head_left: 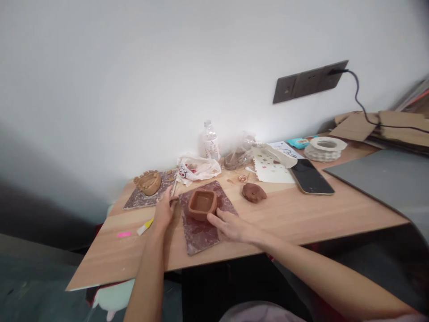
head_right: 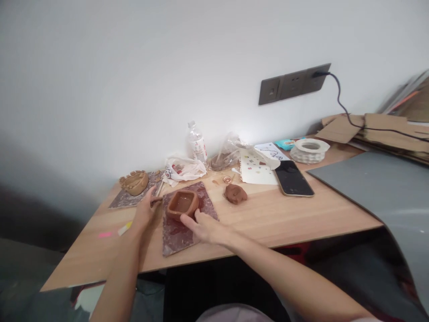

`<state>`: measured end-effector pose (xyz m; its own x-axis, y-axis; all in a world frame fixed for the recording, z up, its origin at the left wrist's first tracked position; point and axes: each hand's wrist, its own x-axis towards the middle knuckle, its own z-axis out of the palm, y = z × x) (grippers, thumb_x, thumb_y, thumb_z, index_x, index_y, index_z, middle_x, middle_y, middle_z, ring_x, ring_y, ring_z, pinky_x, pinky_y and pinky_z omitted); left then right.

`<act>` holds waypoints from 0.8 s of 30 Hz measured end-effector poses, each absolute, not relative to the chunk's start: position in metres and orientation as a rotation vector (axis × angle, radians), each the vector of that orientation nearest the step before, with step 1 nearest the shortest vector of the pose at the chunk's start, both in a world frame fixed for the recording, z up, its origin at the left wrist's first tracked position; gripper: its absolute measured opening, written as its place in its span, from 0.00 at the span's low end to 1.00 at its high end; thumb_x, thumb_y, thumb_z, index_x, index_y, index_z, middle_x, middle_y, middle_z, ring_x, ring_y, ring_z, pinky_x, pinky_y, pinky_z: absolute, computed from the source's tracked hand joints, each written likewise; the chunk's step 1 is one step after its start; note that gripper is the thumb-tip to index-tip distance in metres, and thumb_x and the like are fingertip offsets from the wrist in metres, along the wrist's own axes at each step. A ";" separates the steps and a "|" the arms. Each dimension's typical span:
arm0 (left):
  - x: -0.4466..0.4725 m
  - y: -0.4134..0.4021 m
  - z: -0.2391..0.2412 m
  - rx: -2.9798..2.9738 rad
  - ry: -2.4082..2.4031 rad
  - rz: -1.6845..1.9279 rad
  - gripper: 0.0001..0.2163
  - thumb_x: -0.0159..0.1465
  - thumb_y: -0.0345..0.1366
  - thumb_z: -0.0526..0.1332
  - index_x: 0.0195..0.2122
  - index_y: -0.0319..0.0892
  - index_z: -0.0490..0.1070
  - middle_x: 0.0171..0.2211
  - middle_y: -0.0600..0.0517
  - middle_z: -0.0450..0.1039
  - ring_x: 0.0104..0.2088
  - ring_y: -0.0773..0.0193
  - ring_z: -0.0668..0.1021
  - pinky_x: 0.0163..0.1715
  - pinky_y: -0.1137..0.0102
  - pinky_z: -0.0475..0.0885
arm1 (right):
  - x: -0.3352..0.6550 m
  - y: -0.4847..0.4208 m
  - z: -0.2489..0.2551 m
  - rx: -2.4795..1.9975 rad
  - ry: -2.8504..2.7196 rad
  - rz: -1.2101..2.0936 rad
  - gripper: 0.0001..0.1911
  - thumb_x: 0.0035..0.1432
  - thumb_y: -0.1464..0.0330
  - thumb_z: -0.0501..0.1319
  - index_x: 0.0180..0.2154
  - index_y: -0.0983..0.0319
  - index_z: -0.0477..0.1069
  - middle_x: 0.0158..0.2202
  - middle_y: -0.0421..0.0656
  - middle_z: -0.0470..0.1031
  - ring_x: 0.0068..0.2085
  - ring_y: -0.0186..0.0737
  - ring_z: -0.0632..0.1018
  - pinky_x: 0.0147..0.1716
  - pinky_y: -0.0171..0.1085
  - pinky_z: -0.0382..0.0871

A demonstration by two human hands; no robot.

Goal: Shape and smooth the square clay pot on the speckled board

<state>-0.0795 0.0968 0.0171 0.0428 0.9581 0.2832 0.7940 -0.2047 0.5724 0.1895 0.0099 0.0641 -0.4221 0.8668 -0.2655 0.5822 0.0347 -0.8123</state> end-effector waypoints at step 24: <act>-0.033 -0.007 0.002 1.779 1.859 1.419 0.22 0.66 0.39 0.55 0.61 0.41 0.62 0.46 0.41 0.80 0.52 0.55 0.80 0.52 0.57 0.74 | 0.152 -0.038 0.045 -1.021 -1.125 1.870 0.20 0.59 0.64 0.54 0.51 0.62 0.52 0.16 0.27 0.64 0.14 0.28 0.59 0.16 0.28 0.49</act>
<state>-0.0333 -0.0068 0.0019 -0.2537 0.8559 0.4507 0.6605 -0.1871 0.7271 0.1520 -0.0376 0.0452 -0.4306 0.8640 -0.2611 -0.1740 -0.3633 -0.9153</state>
